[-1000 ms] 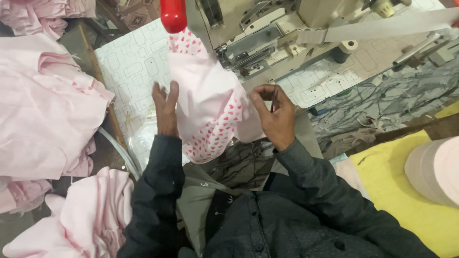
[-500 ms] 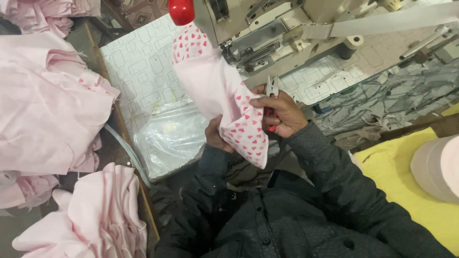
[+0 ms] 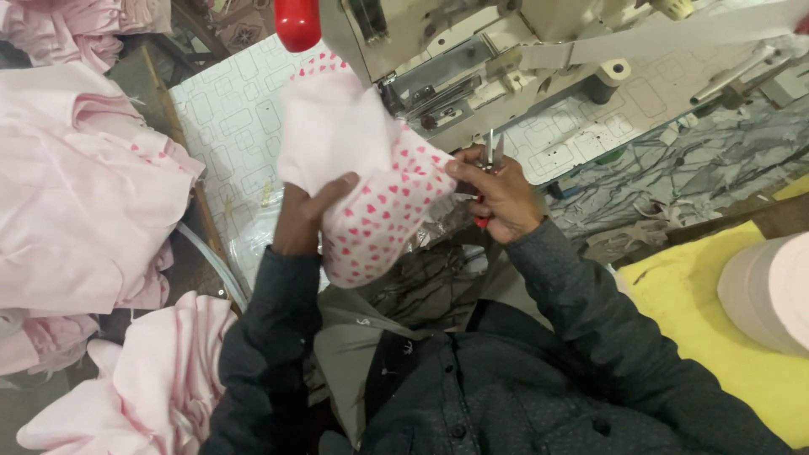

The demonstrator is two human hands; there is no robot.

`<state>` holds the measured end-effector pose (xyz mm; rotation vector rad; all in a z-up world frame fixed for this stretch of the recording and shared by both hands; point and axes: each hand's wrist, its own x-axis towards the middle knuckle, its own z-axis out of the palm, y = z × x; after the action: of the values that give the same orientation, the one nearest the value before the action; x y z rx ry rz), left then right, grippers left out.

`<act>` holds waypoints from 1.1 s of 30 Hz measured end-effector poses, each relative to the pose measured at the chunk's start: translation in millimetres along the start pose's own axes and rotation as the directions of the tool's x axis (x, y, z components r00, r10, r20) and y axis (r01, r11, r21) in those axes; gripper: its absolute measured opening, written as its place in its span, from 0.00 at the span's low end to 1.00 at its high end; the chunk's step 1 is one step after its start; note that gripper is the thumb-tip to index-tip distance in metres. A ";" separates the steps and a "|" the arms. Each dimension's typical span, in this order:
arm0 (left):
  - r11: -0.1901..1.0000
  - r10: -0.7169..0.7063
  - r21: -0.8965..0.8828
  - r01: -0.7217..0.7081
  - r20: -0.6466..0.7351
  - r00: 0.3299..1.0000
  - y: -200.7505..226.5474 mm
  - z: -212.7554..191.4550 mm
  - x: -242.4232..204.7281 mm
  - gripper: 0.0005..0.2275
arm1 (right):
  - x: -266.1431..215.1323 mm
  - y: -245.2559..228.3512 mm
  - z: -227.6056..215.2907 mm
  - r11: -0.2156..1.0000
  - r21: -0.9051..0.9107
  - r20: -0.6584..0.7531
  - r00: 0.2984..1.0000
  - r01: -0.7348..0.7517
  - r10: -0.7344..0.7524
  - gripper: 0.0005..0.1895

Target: Trimming excess fabric and threads from garment pieces using scissors at a sewing station

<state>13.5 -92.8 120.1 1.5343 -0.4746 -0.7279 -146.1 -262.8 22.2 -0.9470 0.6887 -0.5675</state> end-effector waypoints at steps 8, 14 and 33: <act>0.993 0.103 -0.048 -0.110 -0.134 0.986 -57.0 -102.9 63.7 0.23 | 19.1 27.5 44.9 0.983 0.121 -0.075 0.989 0.137 -0.128 0.16; 0.942 0.267 0.320 -0.097 -0.544 0.795 -147.6 -151.0 20.6 0.25 | -0.3 30.1 65.9 0.980 0.124 -0.084 0.986 0.153 -0.143 0.21; -0.514 0.415 0.695 -0.502 0.714 0.564 -37.3 -27.3 58.8 0.33 | -3.3 31.7 38.5 0.999 0.038 0.042 0.999 0.029 -0.030 0.17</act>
<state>69.5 -109.4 73.3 2.2265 -2.1523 0.8767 -115.2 -225.0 11.1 -0.9335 0.6251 -0.5830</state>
